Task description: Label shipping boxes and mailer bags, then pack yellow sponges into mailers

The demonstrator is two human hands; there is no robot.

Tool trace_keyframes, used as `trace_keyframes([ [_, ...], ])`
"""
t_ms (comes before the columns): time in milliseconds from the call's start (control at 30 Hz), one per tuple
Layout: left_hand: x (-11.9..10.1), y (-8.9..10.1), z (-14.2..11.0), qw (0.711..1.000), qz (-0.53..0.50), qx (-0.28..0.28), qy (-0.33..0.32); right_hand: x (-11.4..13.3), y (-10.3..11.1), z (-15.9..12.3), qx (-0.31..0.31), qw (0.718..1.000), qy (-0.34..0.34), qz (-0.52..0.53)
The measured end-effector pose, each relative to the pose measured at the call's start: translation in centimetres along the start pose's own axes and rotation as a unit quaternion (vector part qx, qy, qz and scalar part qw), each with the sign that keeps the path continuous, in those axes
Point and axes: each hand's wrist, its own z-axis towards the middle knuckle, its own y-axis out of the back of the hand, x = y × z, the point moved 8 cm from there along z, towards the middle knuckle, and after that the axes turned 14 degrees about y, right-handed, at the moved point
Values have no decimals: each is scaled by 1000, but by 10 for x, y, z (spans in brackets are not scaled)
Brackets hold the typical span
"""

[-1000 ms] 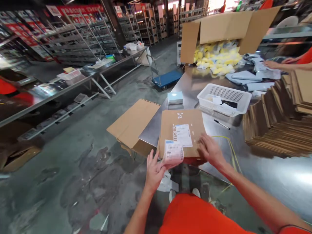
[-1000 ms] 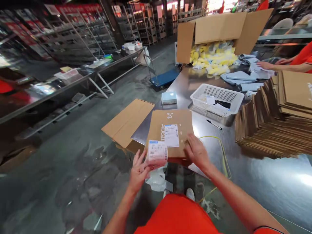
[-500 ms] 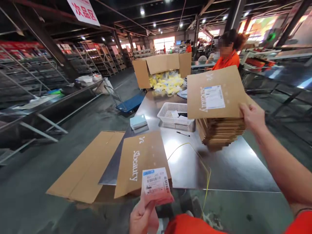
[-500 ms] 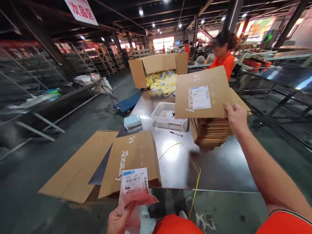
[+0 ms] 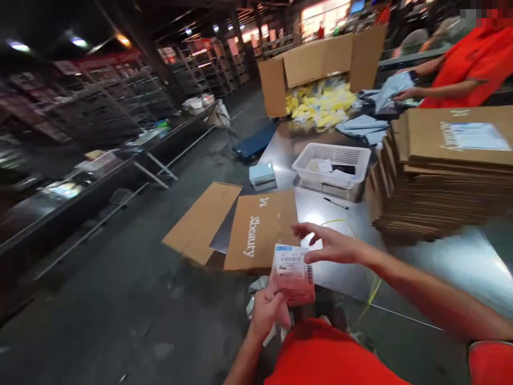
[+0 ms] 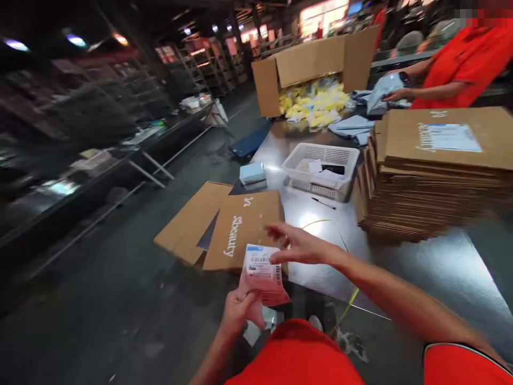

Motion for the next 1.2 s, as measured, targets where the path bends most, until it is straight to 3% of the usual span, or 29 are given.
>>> trace_keyframes([
  [67,-9,4,-8,999,4,46,-29,-10,-53,11,28,999,-16,43],
  [133,-24,11,-17,994,-12,81,-75,-20,-80,15,20,998,-29,51],
  [267,-51,34,-16,993,-52,-3,-104,-24,-108,20,13,1000,-21,17],
  [400,-58,37,0,989,-83,-76,-94,-18,-115,19,-3,996,21,-81],
  [500,-39,42,14,989,-106,-77,-69,-23,-114,27,6,987,58,-147],
  [633,7,42,33,989,-142,30,-4,-58,-87,67,-46,971,48,-231],
  [700,33,41,35,987,-140,76,28,-79,-73,92,-55,946,21,-317],
  [767,58,48,31,988,-126,77,43,-96,-70,110,-12,914,-10,-405],
  [867,87,65,18,990,-115,53,62,-108,-68,120,21,870,-51,-489],
  [967,91,97,8,984,-166,-22,69,-108,-79,126,31,867,-29,-497],
  [1100,58,148,18,958,-213,-188,29,-111,-124,123,109,875,22,-472],
  [1200,27,157,38,971,-145,-190,-8,-99,-166,92,165,875,93,-445],
])
